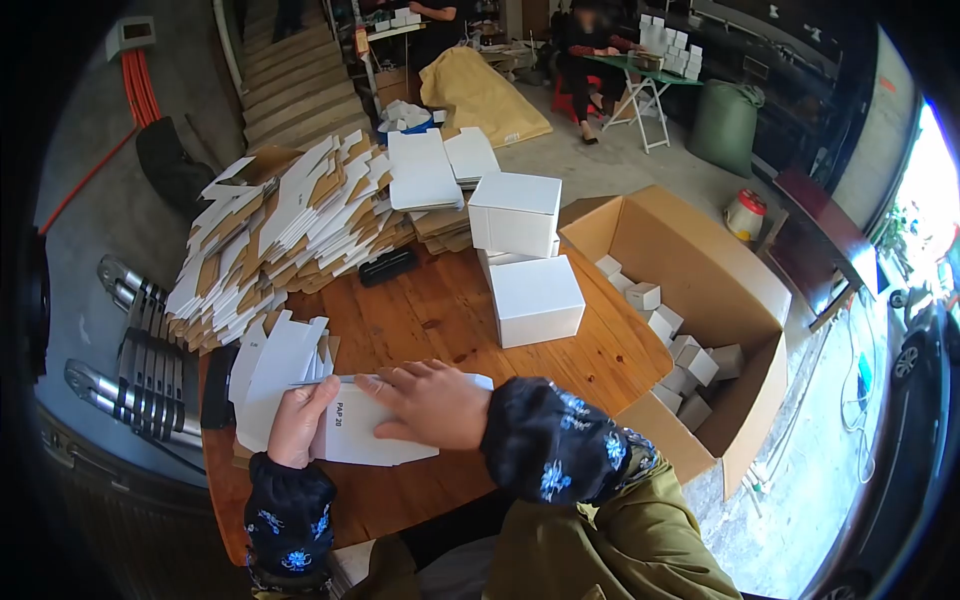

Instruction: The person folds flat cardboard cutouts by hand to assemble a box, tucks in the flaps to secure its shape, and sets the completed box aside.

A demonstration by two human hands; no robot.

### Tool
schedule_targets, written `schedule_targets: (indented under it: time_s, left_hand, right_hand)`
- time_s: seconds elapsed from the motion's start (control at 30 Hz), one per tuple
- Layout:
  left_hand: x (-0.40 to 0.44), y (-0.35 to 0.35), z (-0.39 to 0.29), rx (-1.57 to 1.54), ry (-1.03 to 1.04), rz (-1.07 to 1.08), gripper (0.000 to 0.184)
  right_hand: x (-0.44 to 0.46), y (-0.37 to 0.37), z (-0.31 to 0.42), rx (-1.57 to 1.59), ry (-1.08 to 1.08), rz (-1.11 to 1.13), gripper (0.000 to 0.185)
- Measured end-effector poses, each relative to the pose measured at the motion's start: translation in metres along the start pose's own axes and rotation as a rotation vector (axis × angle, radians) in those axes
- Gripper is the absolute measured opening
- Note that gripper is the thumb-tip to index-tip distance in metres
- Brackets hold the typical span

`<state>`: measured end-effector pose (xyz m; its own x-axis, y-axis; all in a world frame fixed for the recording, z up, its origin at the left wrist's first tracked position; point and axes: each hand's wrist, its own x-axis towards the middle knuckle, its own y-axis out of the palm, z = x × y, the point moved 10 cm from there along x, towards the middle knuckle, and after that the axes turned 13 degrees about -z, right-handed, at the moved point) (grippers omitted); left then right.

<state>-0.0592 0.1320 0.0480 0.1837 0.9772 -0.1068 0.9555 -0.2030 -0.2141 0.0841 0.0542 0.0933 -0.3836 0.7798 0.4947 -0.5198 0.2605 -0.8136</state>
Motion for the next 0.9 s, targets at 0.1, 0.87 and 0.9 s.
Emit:
schedule_targets:
  time_s: [0.1, 0.87, 0.9]
  left_hand:
    - [0.0, 0.01, 0.003, -0.052, -0.006, 0.034, 0.036]
    - [0.024, 0.002, 0.021, -0.181, -0.173, -0.035, 0.043]
    - [0.023, 0.002, 0.021, -0.189, -0.192, -0.04, 0.042]
  right_hand:
    - [-0.001, 0.009, 0.015, -0.085, -0.026, -0.155, 0.078]
    - [-0.08, -0.031, -0.012, 0.576, 0.306, -0.516, 0.053]
    - [-0.087, -0.013, -0.035, 0.863, 0.462, -0.597, 0.049]
